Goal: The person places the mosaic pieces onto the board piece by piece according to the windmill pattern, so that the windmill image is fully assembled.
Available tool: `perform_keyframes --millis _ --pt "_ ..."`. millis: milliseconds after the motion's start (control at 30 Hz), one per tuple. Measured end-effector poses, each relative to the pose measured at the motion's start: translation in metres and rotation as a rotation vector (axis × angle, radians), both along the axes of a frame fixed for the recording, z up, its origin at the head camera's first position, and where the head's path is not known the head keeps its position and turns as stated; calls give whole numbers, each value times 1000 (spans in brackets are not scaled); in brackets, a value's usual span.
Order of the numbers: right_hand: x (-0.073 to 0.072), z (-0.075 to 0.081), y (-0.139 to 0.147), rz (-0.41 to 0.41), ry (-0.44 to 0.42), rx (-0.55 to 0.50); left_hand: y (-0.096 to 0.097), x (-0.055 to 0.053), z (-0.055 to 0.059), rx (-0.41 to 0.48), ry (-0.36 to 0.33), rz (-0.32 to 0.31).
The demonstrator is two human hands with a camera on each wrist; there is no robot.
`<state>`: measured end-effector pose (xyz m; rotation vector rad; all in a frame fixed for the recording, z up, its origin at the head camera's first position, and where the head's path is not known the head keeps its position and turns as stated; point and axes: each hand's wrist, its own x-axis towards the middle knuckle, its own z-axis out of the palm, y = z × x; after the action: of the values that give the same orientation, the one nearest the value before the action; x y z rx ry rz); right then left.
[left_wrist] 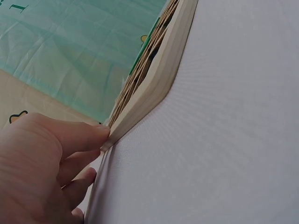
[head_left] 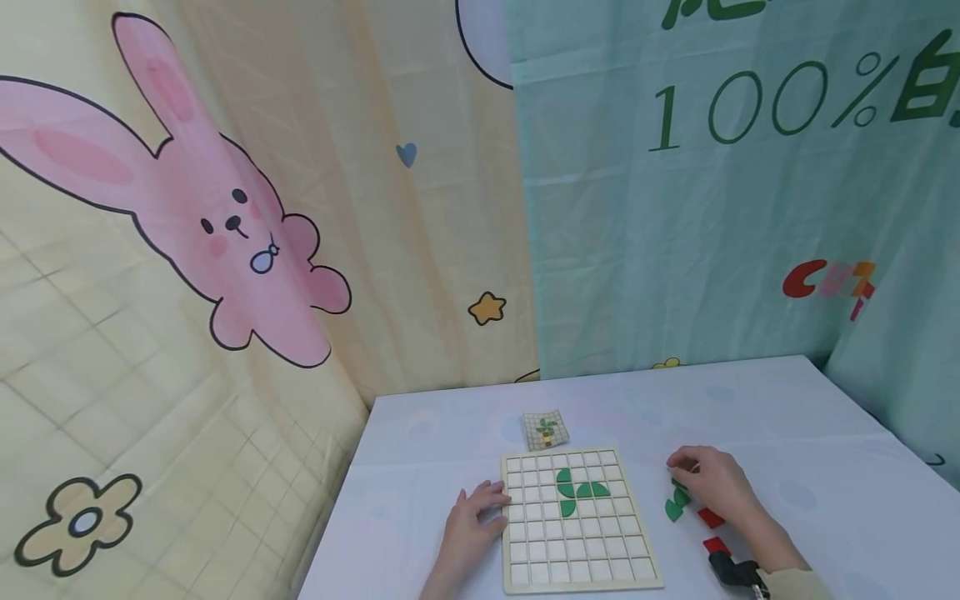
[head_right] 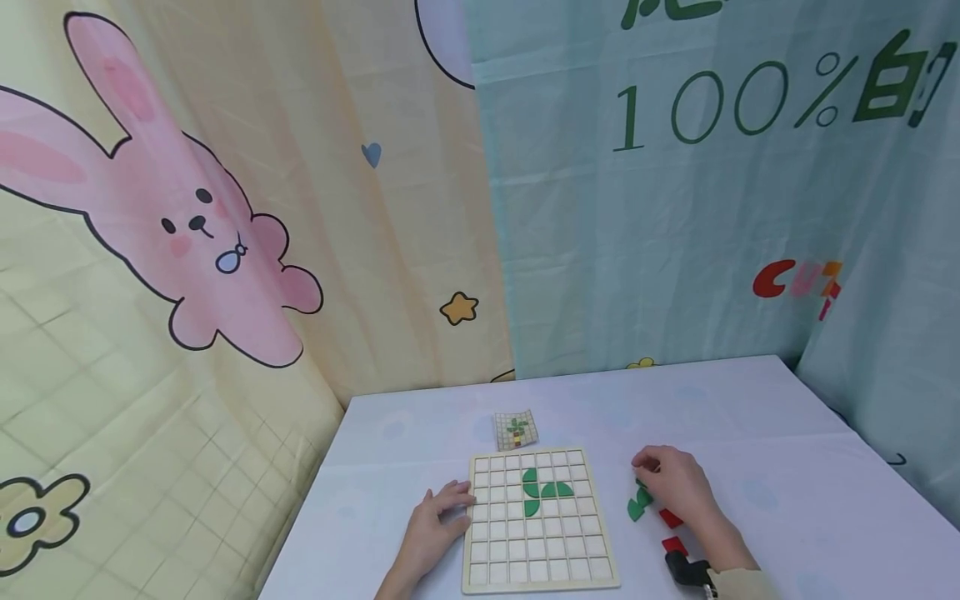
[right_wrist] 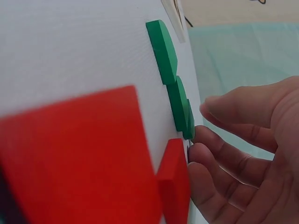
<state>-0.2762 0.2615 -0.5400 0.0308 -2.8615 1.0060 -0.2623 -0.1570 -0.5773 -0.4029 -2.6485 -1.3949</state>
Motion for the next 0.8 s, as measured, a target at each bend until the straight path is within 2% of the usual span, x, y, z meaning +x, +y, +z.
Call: perform_keyframes --millis 267,567,800 --pt "0 -2 0 -22 -40 -9 1 1 -1 -92 -73 -2" --pt "-1 -2 3 -22 -52 -4 3 3 3 -129 -33 18" --pt "-2 -1 2 -32 -78 0 4 3 4 -127 -76 49"
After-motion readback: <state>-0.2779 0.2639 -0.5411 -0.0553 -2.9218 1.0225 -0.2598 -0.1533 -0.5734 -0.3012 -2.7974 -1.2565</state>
